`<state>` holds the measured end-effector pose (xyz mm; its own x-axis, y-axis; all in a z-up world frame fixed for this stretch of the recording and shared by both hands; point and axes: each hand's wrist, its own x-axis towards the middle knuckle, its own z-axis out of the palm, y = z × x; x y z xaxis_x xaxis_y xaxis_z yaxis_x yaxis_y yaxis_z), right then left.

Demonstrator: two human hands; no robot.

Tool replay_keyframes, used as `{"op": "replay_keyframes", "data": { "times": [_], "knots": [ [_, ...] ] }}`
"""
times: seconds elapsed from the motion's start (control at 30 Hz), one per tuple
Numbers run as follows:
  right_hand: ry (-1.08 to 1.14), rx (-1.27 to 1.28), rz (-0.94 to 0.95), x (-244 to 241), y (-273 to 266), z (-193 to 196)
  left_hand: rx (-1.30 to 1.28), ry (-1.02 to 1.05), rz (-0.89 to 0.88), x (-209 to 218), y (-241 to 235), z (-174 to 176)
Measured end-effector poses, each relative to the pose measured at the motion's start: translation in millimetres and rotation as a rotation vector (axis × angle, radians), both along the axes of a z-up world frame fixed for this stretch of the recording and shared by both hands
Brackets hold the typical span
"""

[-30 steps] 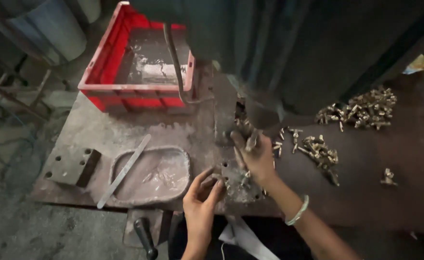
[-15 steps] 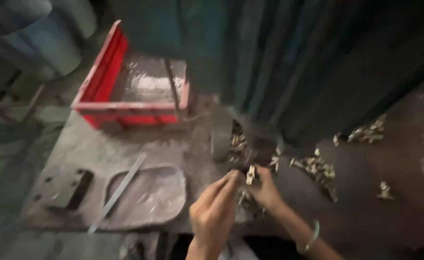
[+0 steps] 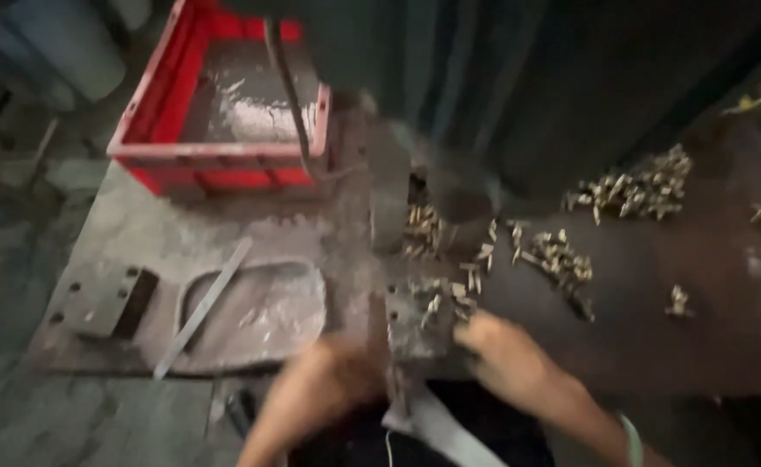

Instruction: The person picks up small brass fittings one at a time from a pile on the workbench, holds each under a running drill press to drill it, dips the drilled fitting into a tray of liquid, and places it with the finished pieces on the table.

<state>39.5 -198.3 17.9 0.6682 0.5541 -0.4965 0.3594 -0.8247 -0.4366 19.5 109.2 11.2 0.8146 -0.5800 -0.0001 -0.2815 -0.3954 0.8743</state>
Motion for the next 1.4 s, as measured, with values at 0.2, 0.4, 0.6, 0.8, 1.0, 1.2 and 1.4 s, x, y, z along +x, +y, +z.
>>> {"op": "replay_keyframes", "data": {
  "times": [0.2,0.4,0.6,0.8,1.0,1.2,1.4],
  "knots": [
    [-0.760,0.378,-0.025,25,10,-48,-0.193,-0.410,0.984,16,-15,70],
    [-0.492,0.458,-0.500,24,18,-66,-0.166,-0.272,0.633,1,-96,45],
    [-0.324,1.107,-0.472,55,53,-68,0.011,-0.595,0.697,15,-108,69],
    [-0.078,1.218,-1.125,77,80,-14,-0.029,-0.658,0.875,14,-79,93],
    [-0.795,0.851,-0.652,66,86,39,0.063,-0.537,0.779,3,-91,38],
    [-0.588,0.832,-0.938,77,90,-3,0.040,-0.485,0.786,-13,-98,26],
    [0.115,1.447,-1.087,73,94,-14,0.119,-0.484,0.479,-28,-124,-36]
  ]
}}
